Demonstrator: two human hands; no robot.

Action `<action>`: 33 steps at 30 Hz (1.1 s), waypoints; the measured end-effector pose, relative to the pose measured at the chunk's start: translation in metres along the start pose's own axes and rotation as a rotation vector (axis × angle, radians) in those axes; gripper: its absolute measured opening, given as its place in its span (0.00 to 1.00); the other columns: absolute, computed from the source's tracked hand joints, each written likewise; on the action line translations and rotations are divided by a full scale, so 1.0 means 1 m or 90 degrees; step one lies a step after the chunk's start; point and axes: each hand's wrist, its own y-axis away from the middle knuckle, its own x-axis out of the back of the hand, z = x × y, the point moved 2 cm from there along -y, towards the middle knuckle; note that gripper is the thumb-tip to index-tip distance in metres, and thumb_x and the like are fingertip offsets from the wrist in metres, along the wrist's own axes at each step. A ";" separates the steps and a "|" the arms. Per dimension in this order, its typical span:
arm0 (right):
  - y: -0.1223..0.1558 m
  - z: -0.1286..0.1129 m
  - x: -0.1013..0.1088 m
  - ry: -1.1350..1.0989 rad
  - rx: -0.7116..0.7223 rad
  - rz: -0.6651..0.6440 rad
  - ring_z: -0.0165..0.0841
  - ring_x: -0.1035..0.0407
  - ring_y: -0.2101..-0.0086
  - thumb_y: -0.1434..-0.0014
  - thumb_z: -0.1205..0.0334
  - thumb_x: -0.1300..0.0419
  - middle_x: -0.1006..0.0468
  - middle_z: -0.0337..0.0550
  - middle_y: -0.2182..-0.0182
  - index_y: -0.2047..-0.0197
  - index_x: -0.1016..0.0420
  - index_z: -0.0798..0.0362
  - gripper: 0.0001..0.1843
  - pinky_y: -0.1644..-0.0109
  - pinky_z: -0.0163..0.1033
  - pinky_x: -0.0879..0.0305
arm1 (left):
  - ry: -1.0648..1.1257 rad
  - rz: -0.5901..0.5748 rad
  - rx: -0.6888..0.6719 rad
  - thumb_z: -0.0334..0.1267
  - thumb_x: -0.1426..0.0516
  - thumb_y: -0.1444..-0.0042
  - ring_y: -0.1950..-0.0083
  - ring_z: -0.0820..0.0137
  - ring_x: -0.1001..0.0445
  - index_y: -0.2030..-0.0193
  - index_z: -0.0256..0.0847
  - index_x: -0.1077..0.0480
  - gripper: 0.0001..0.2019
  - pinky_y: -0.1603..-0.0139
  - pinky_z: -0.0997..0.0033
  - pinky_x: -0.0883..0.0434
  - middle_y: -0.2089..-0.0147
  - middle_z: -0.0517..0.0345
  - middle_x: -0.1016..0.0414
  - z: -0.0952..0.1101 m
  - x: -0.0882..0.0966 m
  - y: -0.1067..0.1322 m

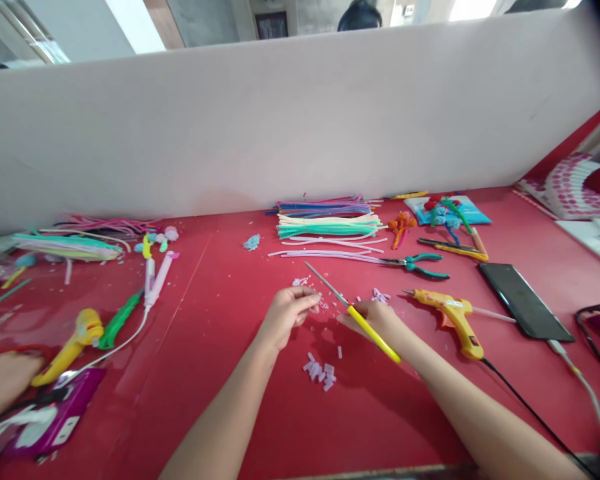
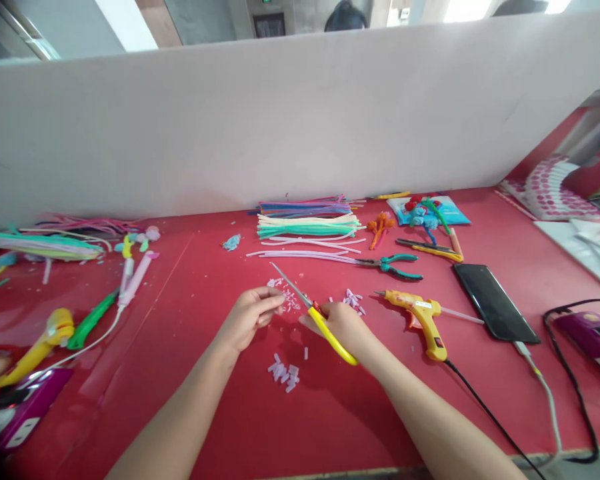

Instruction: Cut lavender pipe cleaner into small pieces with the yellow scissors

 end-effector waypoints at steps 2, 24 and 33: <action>0.000 -0.001 0.000 -0.080 -0.018 0.016 0.22 0.48 0.85 0.55 0.50 0.47 0.44 0.32 0.87 0.78 0.37 0.56 0.16 0.82 0.28 0.53 | -0.026 -0.052 0.017 0.41 0.43 0.57 0.86 0.86 0.51 0.72 0.34 0.34 0.10 0.85 0.79 0.59 0.78 0.60 0.33 -0.001 -0.007 0.003; 0.007 -0.012 0.016 -0.326 -0.027 0.091 0.22 0.47 0.88 0.53 0.62 0.52 0.45 0.28 0.92 0.79 0.43 0.53 0.07 0.83 0.27 0.50 | -0.338 -0.009 -0.143 0.45 0.51 0.49 0.76 0.76 0.39 0.76 0.37 0.34 0.14 0.72 0.75 0.42 0.76 0.59 0.34 -0.008 -0.019 0.003; 0.003 -0.004 0.010 -0.238 -0.012 0.050 0.21 0.47 0.87 0.54 0.61 0.51 0.44 0.29 0.89 0.78 0.41 0.54 0.06 0.83 0.27 0.52 | -0.415 0.019 -0.227 0.38 0.48 0.52 0.70 0.74 0.37 0.68 0.40 0.32 0.07 0.68 0.74 0.40 0.66 0.57 0.34 -0.004 -0.021 0.005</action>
